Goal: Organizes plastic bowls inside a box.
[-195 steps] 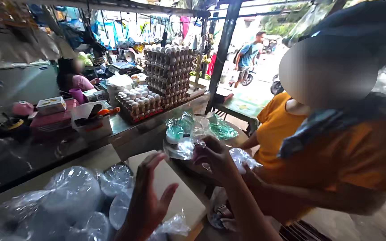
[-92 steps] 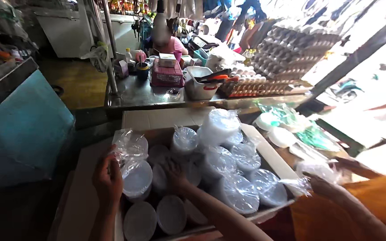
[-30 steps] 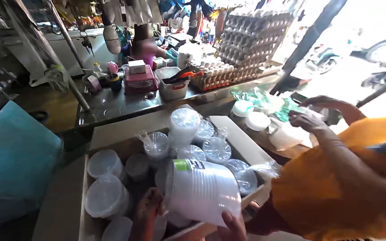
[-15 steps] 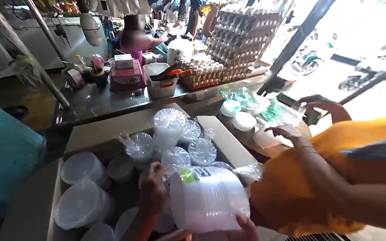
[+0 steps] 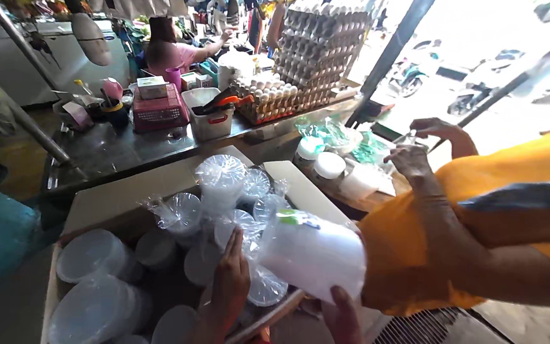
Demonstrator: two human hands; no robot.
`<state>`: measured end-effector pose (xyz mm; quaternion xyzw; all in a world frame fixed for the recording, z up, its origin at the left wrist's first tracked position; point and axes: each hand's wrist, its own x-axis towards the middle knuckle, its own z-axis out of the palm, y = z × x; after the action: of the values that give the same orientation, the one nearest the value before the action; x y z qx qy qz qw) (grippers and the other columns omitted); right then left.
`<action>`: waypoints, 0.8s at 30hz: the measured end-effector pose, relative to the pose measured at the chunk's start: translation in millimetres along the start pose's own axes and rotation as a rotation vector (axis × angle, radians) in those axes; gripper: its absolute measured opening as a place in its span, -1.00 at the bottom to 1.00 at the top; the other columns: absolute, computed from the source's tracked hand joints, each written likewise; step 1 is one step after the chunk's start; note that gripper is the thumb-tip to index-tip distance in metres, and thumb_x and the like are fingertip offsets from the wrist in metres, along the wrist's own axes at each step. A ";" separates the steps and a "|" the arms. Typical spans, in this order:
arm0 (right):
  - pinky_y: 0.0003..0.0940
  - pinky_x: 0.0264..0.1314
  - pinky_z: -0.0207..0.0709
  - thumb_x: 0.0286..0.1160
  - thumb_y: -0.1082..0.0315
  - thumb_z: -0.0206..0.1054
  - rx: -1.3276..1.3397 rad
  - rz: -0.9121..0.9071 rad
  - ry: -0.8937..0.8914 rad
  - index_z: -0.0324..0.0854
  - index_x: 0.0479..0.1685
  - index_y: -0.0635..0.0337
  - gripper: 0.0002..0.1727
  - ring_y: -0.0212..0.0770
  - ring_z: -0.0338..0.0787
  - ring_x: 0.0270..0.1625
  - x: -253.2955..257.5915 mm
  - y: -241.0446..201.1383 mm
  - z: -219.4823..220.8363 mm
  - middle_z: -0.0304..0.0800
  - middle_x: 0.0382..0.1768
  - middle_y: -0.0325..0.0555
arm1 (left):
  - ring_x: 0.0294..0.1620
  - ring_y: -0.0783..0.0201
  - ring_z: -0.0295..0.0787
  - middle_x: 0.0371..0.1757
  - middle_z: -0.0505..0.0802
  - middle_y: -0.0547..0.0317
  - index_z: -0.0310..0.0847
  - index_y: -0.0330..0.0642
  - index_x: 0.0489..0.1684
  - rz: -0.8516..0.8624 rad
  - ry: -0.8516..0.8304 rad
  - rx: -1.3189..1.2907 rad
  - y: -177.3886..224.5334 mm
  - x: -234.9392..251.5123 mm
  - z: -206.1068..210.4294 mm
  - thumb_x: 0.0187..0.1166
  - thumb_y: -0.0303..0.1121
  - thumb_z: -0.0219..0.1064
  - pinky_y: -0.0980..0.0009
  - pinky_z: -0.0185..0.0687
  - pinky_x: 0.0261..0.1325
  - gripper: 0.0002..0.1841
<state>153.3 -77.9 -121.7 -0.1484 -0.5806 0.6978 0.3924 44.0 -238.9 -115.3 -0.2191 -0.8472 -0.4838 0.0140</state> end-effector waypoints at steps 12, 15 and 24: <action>-0.21 0.85 0.06 -0.01 -0.29 0.63 -0.686 -0.563 -0.426 0.11 0.78 -0.38 0.15 -0.16 -0.04 0.90 16.1 45.8 6.1 -0.05 0.85 0.03 | -0.21 0.17 0.90 0.69 0.51 -0.12 0.32 -0.34 0.71 0.189 0.014 0.055 -7.9 8.3 -11.0 0.39 -0.69 0.07 0.19 0.76 -0.30 -0.30; -0.13 0.83 0.10 -0.09 -0.27 0.68 -0.765 -0.617 -0.385 0.19 0.67 -0.48 0.10 -0.08 0.01 0.88 13.9 45.7 9.9 0.02 0.81 0.04 | 0.14 0.10 0.92 0.60 0.63 -0.04 0.46 -0.31 0.62 0.470 0.043 0.223 2.5 9.5 -12.6 0.35 -0.70 0.13 0.18 0.86 -0.12 -0.33; -0.06 0.83 0.03 0.08 -0.21 0.65 -0.697 -0.500 -0.318 0.30 0.57 0.17 0.04 0.09 0.04 0.85 -9.9 32.2 2.8 0.10 0.69 0.50 | -0.04 0.00 0.91 0.76 0.24 -0.49 0.21 -0.55 0.68 0.375 -0.140 -0.026 14.0 -31.2 -1.8 0.60 -0.16 0.33 0.16 0.79 -0.31 -0.24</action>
<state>145.8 -87.6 -153.3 -0.0180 -0.8518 0.3586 0.3814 77.2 -245.4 -110.3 -0.4063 -0.7841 -0.4673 0.0421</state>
